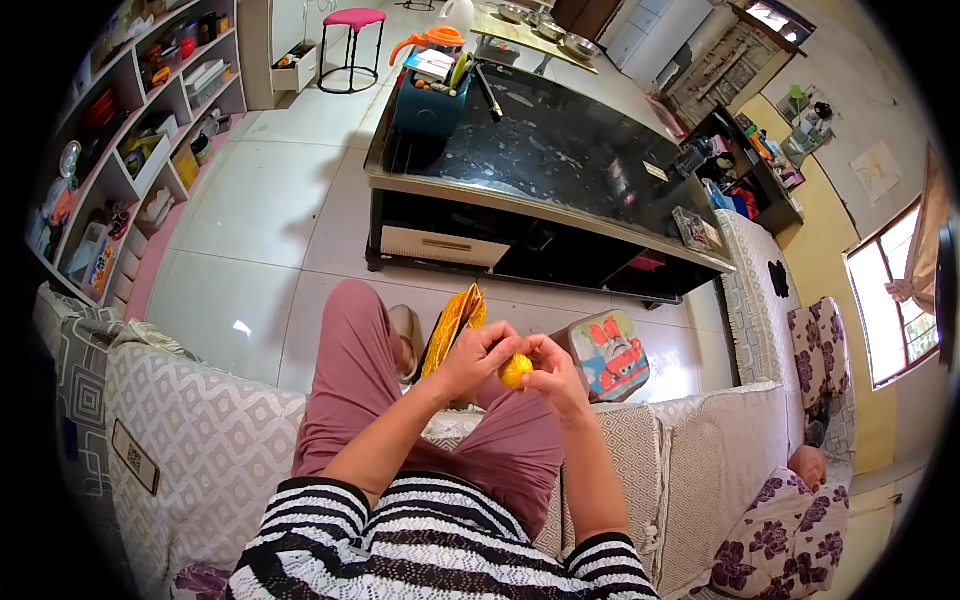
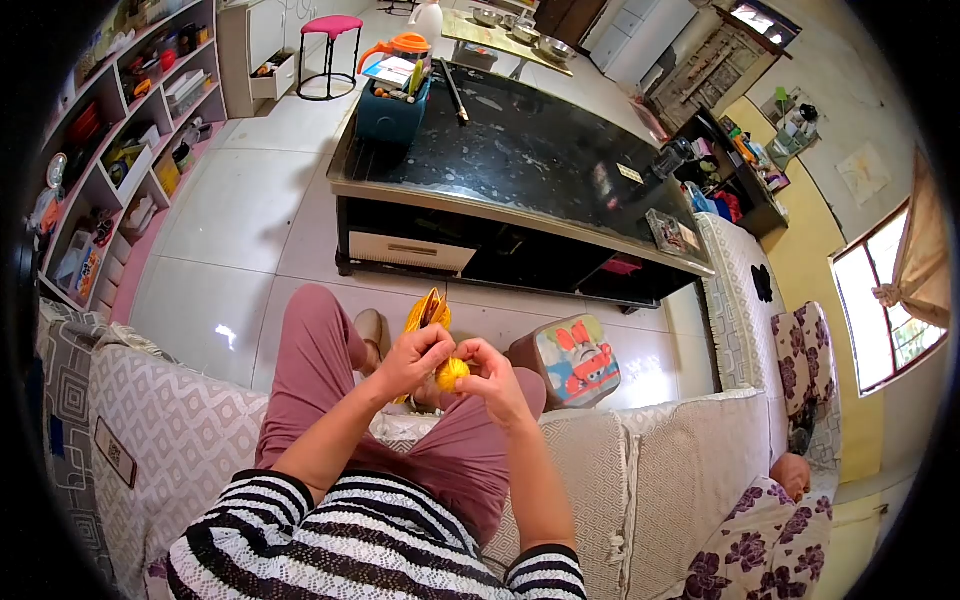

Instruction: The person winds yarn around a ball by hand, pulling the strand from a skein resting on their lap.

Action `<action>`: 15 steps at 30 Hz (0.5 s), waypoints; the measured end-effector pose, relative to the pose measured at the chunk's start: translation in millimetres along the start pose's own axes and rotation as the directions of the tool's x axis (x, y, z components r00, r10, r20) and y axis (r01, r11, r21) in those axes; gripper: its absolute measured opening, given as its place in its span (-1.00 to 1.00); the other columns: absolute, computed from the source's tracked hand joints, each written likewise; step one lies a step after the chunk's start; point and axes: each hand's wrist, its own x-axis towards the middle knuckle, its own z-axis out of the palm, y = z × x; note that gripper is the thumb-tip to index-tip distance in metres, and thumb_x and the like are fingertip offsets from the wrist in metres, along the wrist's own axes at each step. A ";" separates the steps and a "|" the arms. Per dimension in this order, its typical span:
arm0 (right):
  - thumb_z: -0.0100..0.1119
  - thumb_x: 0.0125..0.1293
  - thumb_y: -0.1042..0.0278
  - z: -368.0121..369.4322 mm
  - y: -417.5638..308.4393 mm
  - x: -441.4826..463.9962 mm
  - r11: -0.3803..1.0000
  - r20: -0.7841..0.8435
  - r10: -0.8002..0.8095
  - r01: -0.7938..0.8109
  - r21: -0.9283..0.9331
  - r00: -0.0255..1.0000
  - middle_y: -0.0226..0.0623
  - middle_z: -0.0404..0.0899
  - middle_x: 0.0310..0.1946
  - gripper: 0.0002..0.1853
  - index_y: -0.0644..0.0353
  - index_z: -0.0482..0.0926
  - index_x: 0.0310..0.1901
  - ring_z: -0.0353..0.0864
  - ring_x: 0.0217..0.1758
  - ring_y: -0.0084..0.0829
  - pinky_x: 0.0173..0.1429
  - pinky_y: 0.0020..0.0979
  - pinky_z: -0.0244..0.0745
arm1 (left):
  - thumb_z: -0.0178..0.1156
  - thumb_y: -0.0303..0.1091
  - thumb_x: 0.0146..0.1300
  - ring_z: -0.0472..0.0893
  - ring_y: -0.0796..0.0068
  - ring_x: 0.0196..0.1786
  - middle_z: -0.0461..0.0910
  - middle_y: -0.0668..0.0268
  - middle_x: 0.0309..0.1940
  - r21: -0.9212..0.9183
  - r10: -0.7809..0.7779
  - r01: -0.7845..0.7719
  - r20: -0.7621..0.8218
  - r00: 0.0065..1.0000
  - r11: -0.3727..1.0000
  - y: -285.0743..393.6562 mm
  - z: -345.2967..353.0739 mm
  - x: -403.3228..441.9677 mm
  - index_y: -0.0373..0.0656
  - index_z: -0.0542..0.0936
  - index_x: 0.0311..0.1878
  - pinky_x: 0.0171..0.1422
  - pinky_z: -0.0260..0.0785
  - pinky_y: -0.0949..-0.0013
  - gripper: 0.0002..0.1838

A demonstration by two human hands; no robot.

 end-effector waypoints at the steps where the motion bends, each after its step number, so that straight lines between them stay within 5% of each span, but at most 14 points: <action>1: 0.08 -0.13 0.56 -2.1 1.6 -1.3 0.997 0.060 -0.002 -0.002 0.074 0.998 -0.41 0.37 -0.35 -0.65 0.22 0.34 -0.21 0.43 -0.35 -0.62 -0.40 -0.64 0.40 | -0.03 -0.30 0.22 0.30 0.71 -0.53 0.33 0.44 -0.62 0.010 0.041 -0.041 -0.006 0.999 0.999 -3.6 0.4 0.2 -0.20 0.39 -0.42 -0.47 0.17 0.59 -0.82; 8: 0.07 -0.11 0.44 -5.5 0.2 0.4 0.923 0.133 -0.087 0.030 0.383 0.987 -0.32 0.41 -0.31 -0.64 0.20 0.30 -0.19 0.47 -0.32 -0.54 -0.38 -0.58 0.41 | -0.07 -0.24 0.24 0.39 0.59 -0.52 0.40 0.33 -0.60 -0.098 -0.054 0.045 -0.085 0.995 0.994 -37.6 13.9 -0.4 -0.23 0.39 -0.41 -0.46 0.21 0.51 -0.75; 10: 0.07 -0.09 0.43 3.4 -10.4 0.8 0.838 -0.072 -0.159 0.173 0.518 0.985 -0.27 0.41 -0.38 -0.63 0.21 0.27 -0.17 0.47 -0.43 -0.46 -0.44 -0.54 0.42 | -0.07 -0.23 0.23 0.38 0.52 -0.55 0.38 0.29 -0.63 0.013 -0.037 0.038 -0.105 0.994 0.999 -40.9 18.1 -4.8 -0.23 0.38 -0.43 -0.46 0.22 0.47 -0.75; 12: 0.04 -0.08 0.44 0.6 -17.8 5.2 0.834 -0.108 -0.216 0.241 0.496 0.970 -0.27 0.41 -0.36 -0.64 0.21 0.27 -0.17 0.46 -0.42 -0.46 -0.44 -0.56 0.40 | -0.06 -0.25 0.23 0.31 0.57 -0.57 0.32 0.35 -0.65 0.035 -0.018 0.019 -0.034 0.999 0.999 -37.3 24.0 -9.0 -0.22 0.36 -0.44 -0.48 0.17 0.50 -0.76; 15: 0.05 -0.12 0.58 -1.1 -24.3 13.3 0.942 -0.339 -0.336 0.311 -0.126 0.879 -0.35 0.40 -0.38 -0.68 0.22 0.32 -0.24 0.40 -0.46 -0.60 -0.45 -0.64 0.33 | -0.06 -0.26 0.22 0.30 0.54 -0.59 0.30 0.34 -0.67 0.075 -0.009 -0.001 0.135 0.991 0.997 -12.6 24.3 -9.8 -0.23 0.36 -0.45 -0.47 0.17 0.50 -0.77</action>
